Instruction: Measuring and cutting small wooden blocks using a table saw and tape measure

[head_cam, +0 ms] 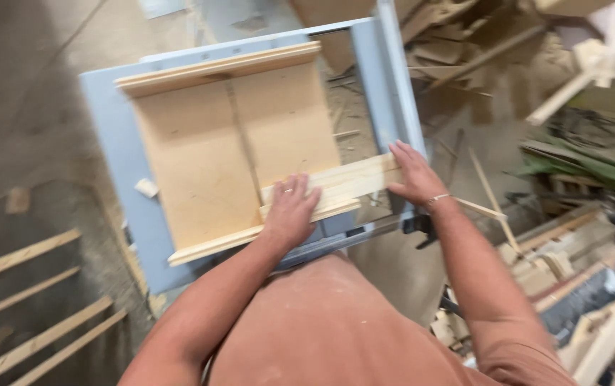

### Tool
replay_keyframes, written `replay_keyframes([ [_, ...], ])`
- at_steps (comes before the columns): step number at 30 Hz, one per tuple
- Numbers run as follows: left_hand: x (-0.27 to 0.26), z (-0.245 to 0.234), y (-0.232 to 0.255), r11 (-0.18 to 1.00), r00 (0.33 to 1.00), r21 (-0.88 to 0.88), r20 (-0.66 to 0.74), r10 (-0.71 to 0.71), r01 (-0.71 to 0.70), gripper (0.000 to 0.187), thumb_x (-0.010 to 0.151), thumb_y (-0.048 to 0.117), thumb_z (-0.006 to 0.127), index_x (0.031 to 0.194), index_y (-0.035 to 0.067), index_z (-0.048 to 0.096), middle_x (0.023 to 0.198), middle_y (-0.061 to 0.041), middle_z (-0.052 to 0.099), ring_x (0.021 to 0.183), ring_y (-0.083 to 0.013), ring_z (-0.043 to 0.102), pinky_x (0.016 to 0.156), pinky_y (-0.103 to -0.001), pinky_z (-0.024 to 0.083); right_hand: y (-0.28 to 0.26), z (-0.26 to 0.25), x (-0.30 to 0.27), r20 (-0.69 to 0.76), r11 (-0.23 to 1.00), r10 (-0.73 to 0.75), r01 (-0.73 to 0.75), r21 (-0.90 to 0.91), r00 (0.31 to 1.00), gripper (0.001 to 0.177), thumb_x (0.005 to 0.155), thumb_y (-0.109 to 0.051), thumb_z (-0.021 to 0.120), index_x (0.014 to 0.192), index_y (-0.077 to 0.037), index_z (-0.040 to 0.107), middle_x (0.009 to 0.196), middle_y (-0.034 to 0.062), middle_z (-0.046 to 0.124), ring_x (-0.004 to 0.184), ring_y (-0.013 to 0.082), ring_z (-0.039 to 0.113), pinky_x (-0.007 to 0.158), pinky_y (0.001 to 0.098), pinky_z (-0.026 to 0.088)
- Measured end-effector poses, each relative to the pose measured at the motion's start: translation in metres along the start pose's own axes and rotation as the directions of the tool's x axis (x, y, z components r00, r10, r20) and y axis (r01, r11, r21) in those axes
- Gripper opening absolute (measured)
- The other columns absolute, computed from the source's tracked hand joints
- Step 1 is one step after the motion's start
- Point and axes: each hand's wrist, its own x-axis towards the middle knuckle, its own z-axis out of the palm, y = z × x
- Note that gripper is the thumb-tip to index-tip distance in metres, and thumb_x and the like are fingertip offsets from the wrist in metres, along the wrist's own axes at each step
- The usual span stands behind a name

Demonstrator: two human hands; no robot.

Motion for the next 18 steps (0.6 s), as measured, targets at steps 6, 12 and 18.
replay_keyframes([
  [6, 0.001, -0.008, 0.004, 1.000, 0.999, 0.002, 0.054, -0.002, 0.001, 0.076, 0.068, 0.038, 0.082, 0.140, 0.028, 0.062, 0.153, -0.021, 0.044, 0.143, -0.0437, 0.039, 0.110, -0.063, 0.034, 0.039, 0.027, -0.012, -0.036, 0.720, 0.621, -0.551, 0.422, 0.783, 0.047, 0.086, -0.029, 0.060, 0.132, -0.032, 0.069, 0.110, -0.0094, 0.076, 0.107, 0.0159, 0.071, 0.098, 0.0372, 0.055],
  [12, 0.001, -0.001, 0.002, 0.999, 0.998, 0.047, 0.059, -0.023, 0.020, 0.074, 0.069, 0.040, 0.079, 0.140, 0.033, 0.061, 0.154, -0.019, 0.044, 0.144, -0.0411, 0.039, 0.111, -0.062, 0.033, 0.035, 0.017, -0.008, 0.083, 0.720, 0.652, -0.650, 0.243, 0.754, 0.037, 0.089, -0.035, 0.054, 0.120, -0.041, 0.075, 0.114, -0.0076, 0.076, 0.113, 0.0243, 0.068, 0.099, 0.0411, 0.055],
  [18, 0.001, 0.002, 0.002, 0.997, 1.000, 0.070, 0.019, -0.019, 0.018, 0.074, 0.068, 0.041, 0.079, 0.139, 0.032, 0.060, 0.153, -0.018, 0.046, 0.142, -0.0392, 0.041, 0.110, -0.060, 0.035, 0.024, -0.003, -0.001, 0.181, 0.671, 0.658, -0.678, 0.300, 0.731, 0.037, 0.089, -0.034, 0.053, 0.117, -0.035, 0.077, 0.092, -0.0021, 0.077, 0.101, 0.0225, 0.072, 0.093, 0.0404, 0.057],
])
